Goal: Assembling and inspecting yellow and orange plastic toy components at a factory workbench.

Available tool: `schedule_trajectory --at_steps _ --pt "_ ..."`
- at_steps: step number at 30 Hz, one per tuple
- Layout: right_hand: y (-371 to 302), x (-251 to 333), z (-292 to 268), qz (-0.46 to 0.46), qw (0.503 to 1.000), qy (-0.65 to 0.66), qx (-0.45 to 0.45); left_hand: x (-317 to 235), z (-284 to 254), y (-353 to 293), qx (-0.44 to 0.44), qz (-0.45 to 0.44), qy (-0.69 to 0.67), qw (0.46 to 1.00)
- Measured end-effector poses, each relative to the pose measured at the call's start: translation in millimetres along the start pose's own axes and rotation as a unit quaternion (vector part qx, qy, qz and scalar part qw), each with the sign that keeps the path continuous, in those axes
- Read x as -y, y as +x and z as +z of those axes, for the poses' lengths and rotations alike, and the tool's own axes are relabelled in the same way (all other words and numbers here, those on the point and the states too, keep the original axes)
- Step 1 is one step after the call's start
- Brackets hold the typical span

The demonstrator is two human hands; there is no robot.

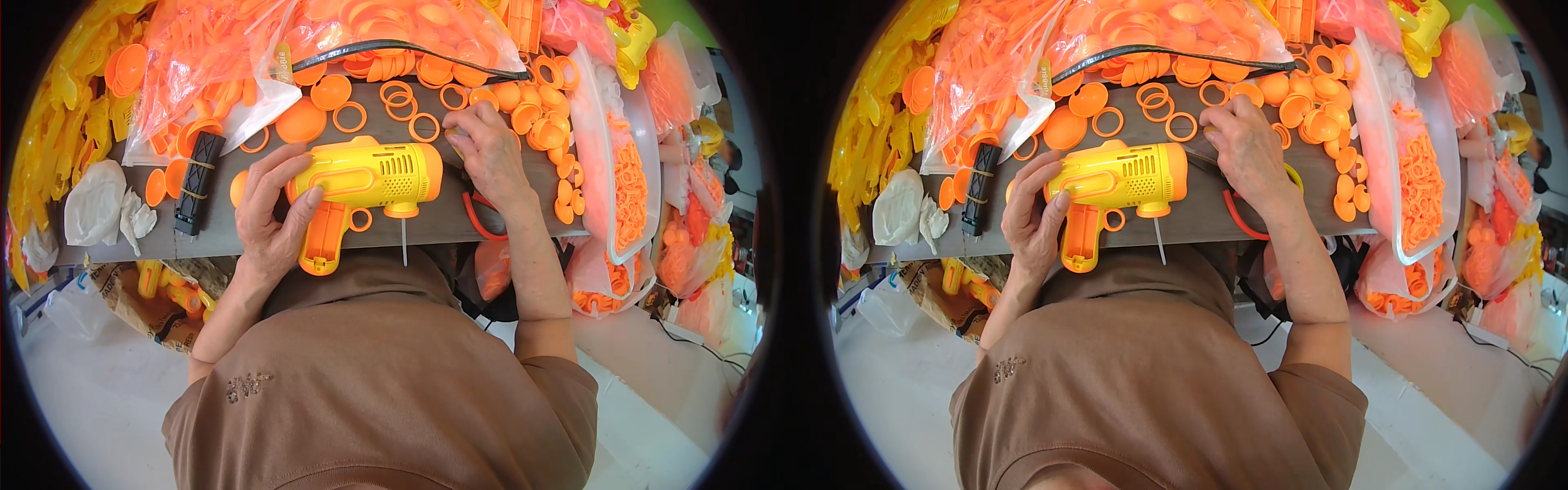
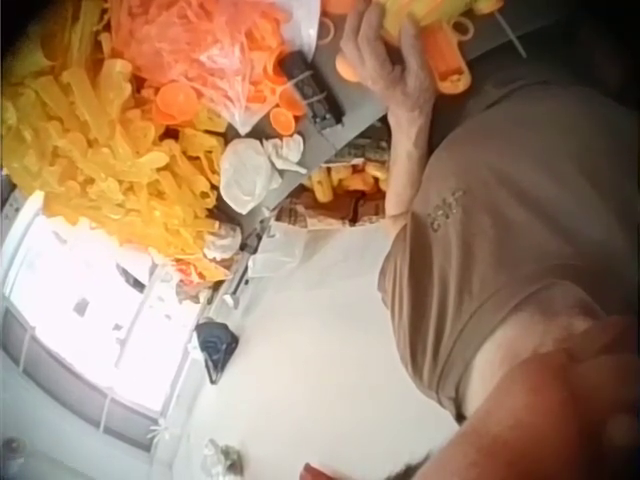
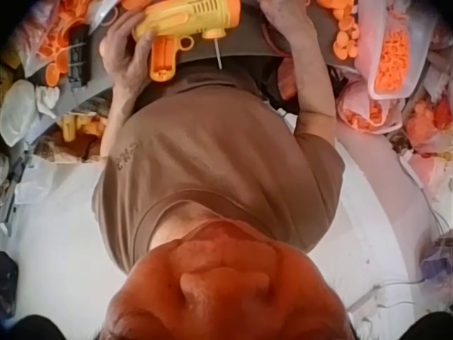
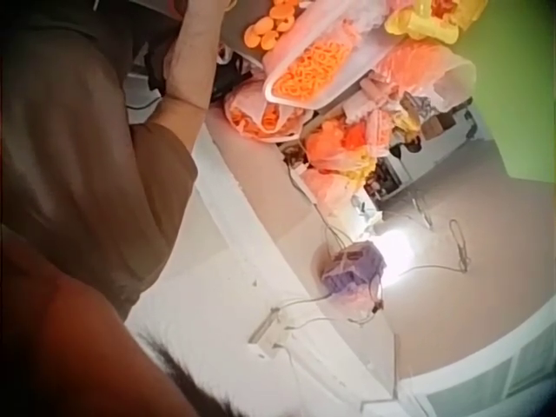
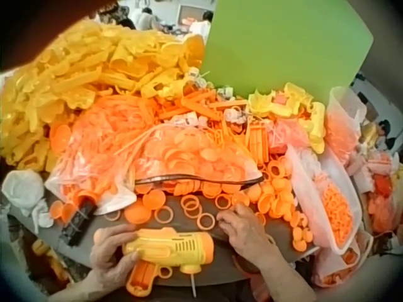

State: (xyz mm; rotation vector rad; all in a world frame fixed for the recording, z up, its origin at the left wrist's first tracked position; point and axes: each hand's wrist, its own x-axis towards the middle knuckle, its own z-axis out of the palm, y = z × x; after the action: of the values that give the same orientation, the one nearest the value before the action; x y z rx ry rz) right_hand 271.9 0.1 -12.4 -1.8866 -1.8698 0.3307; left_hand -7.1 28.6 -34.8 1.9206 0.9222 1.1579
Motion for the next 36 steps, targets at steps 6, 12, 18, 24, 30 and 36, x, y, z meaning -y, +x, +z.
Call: schedule_trajectory --at_steps 6,12,18,24,30,36 --pt "6 -11 -4 -0.002 0.999 0.042 0.024 -3 0 2 -0.003 0.003 -0.005 1.0" --pt "11 8 -43 0.125 0.926 0.356 -0.002 -29 -14 16 -0.025 0.033 -0.044 0.998" --pt "-6 67 -42 0.129 0.86 0.488 -0.067 -57 -12 33 0.112 -0.069 -0.231 0.964" --pt "-15 95 -26 0.098 0.859 0.495 -0.08 -63 -5 38 0.128 -0.255 -0.385 0.878" --pt "-21 105 -16 0.081 0.848 0.519 -0.062 -64 -3 36 0.127 -0.243 -0.365 0.89" --pt "-27 105 -11 0.067 0.847 0.525 -0.047 -59 -12 28 0.159 -0.208 -0.318 0.911"
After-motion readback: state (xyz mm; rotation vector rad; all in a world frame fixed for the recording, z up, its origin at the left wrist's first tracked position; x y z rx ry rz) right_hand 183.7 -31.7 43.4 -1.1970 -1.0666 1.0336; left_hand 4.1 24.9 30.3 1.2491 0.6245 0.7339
